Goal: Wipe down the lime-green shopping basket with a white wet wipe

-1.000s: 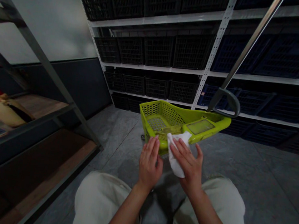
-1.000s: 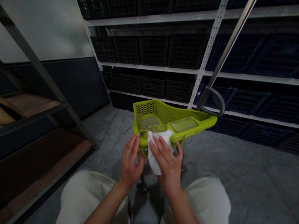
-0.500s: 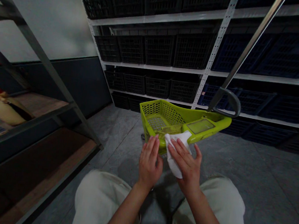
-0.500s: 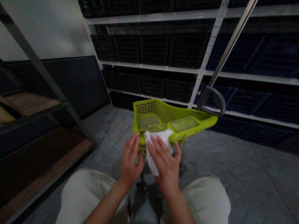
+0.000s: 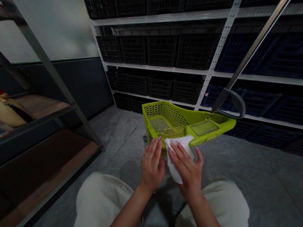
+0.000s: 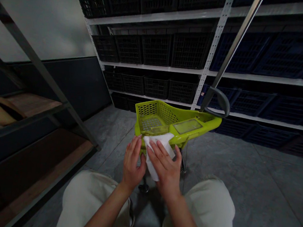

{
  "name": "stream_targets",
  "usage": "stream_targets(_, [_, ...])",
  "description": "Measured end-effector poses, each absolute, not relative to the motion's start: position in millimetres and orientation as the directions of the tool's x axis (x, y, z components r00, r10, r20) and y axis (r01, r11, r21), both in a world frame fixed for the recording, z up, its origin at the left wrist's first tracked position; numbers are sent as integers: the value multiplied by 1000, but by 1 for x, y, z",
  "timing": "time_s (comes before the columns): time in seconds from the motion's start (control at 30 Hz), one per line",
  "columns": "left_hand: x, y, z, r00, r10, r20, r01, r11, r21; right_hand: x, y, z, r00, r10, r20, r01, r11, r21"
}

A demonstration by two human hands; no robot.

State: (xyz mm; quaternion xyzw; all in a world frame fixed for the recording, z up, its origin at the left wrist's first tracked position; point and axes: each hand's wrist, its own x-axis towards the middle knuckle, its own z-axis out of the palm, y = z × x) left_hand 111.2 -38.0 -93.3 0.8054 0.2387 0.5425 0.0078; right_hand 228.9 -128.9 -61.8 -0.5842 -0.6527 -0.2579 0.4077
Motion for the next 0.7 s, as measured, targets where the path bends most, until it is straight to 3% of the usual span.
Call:
stream_targets(0.23, [112, -39, -90, 300, 413, 860, 389, -876, 285, 268, -130, -60, 289, 416, 862, 954, -53, -295])
stream_targets(0.3, [112, -39, -91, 295, 420, 858, 391, -873, 293, 254, -129, -57, 260, 461, 848, 958, -13, -287])
stream_targets(0.5, [110, -37, -94, 301, 405, 863, 387, -879, 278, 227, -127, -55, -43, 599, 799, 965, 234, -123])
stream_targets(0.6, [109, -36, -93, 303, 407, 862, 397, -876, 274, 253, -131, -57, -39, 591, 806, 977, 193, -95])
stream_targets(0.7, [110, -37, -91, 309, 407, 860, 391, -878, 275, 275, -134, -57, 146, 512, 847, 982, 29, -186])
